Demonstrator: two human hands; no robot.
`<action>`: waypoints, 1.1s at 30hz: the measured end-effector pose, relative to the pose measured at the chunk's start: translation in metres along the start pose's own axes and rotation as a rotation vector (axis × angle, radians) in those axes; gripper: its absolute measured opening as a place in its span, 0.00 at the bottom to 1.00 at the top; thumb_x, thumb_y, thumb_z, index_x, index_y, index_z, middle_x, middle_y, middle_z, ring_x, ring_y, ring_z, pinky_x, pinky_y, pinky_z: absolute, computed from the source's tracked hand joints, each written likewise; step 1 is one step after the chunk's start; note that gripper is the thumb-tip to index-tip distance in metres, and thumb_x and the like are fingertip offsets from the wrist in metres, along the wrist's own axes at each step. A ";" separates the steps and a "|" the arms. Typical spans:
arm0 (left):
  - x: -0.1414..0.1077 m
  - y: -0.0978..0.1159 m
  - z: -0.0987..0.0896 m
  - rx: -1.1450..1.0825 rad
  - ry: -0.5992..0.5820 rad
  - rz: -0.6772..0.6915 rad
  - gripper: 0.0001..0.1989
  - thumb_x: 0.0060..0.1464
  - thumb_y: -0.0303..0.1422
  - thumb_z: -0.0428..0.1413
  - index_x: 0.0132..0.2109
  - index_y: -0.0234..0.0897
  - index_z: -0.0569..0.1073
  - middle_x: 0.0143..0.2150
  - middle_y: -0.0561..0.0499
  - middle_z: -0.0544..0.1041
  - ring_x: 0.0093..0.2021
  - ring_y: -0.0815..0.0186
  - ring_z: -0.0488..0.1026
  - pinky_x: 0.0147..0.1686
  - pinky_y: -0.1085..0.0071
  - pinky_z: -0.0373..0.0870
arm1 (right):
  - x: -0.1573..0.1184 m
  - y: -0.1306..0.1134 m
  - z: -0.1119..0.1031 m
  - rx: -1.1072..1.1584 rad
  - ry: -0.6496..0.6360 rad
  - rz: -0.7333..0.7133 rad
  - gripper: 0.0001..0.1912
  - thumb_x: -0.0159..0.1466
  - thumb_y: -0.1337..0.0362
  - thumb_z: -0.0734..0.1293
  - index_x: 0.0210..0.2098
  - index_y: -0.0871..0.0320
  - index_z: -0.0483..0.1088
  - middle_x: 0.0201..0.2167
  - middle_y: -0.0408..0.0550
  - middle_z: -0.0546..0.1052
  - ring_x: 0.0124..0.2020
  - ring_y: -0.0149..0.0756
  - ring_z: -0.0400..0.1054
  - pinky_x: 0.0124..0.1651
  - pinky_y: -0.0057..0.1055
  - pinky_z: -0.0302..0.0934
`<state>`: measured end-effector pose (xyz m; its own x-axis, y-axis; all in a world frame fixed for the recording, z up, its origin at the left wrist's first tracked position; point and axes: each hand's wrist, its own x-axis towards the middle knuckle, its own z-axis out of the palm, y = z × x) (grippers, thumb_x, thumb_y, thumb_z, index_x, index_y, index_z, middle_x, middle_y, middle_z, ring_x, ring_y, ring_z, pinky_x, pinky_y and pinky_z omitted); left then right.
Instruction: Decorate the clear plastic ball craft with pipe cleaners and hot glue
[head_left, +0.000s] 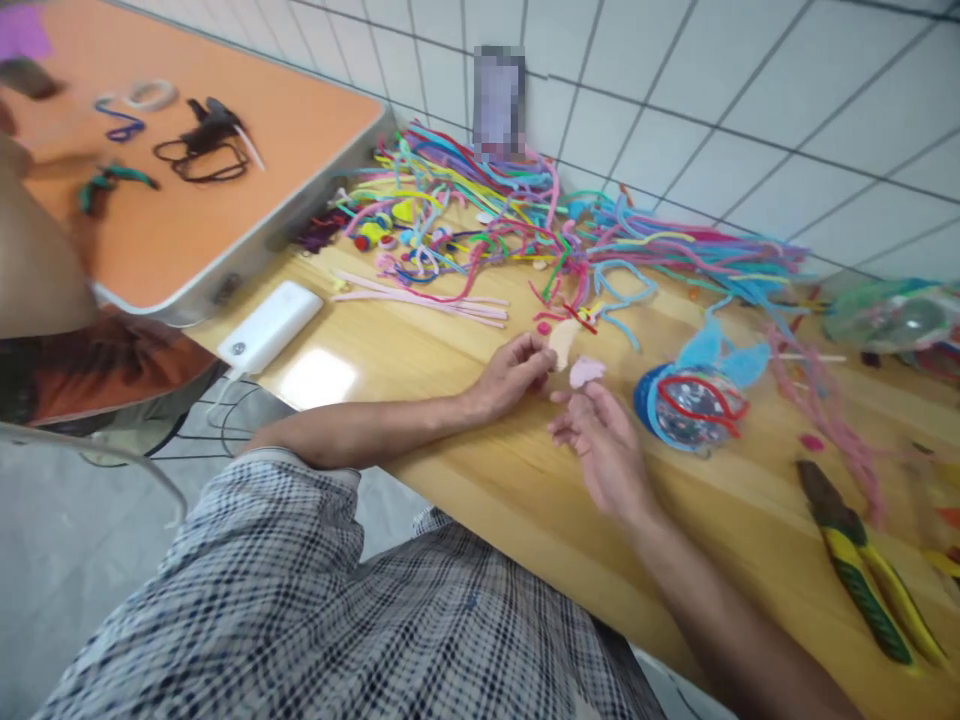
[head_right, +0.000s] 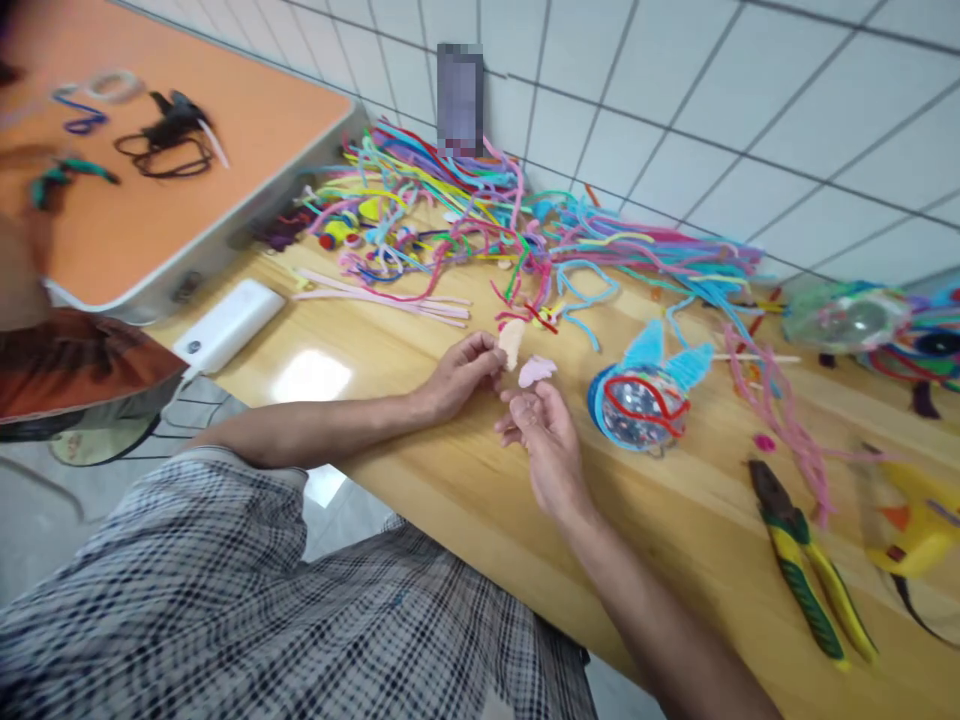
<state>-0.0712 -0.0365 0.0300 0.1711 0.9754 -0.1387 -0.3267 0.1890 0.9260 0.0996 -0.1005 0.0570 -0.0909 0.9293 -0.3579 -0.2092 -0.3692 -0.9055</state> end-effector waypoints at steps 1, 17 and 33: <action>0.000 -0.001 -0.001 0.000 -0.013 0.010 0.23 0.53 0.52 0.73 0.38 0.44 0.72 0.27 0.58 0.72 0.25 0.68 0.69 0.29 0.68 0.64 | 0.004 0.002 0.003 -0.025 0.008 0.007 0.34 0.58 0.40 0.84 0.54 0.49 0.75 0.46 0.44 0.85 0.33 0.32 0.76 0.35 0.31 0.69; -0.011 -0.002 0.000 0.112 -0.165 0.047 0.31 0.55 0.61 0.72 0.41 0.37 0.73 0.33 0.57 0.72 0.34 0.70 0.66 0.37 0.70 0.62 | 0.027 0.025 -0.026 -0.251 0.114 -0.102 0.30 0.54 0.37 0.84 0.32 0.54 0.75 0.25 0.40 0.76 0.27 0.31 0.69 0.33 0.29 0.66; -0.011 0.006 0.002 -0.067 -0.290 -0.065 0.33 0.54 0.64 0.71 0.37 0.37 0.73 0.28 0.57 0.74 0.28 0.72 0.65 0.32 0.71 0.60 | 0.021 0.020 -0.020 -0.117 0.050 -0.132 0.29 0.60 0.36 0.82 0.30 0.53 0.73 0.22 0.39 0.71 0.26 0.31 0.65 0.32 0.29 0.64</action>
<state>-0.0730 -0.0461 0.0378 0.4485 0.8900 -0.0822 -0.3656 0.2666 0.8918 0.1127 -0.0879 0.0267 -0.0205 0.9699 -0.2427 -0.1013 -0.2436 -0.9646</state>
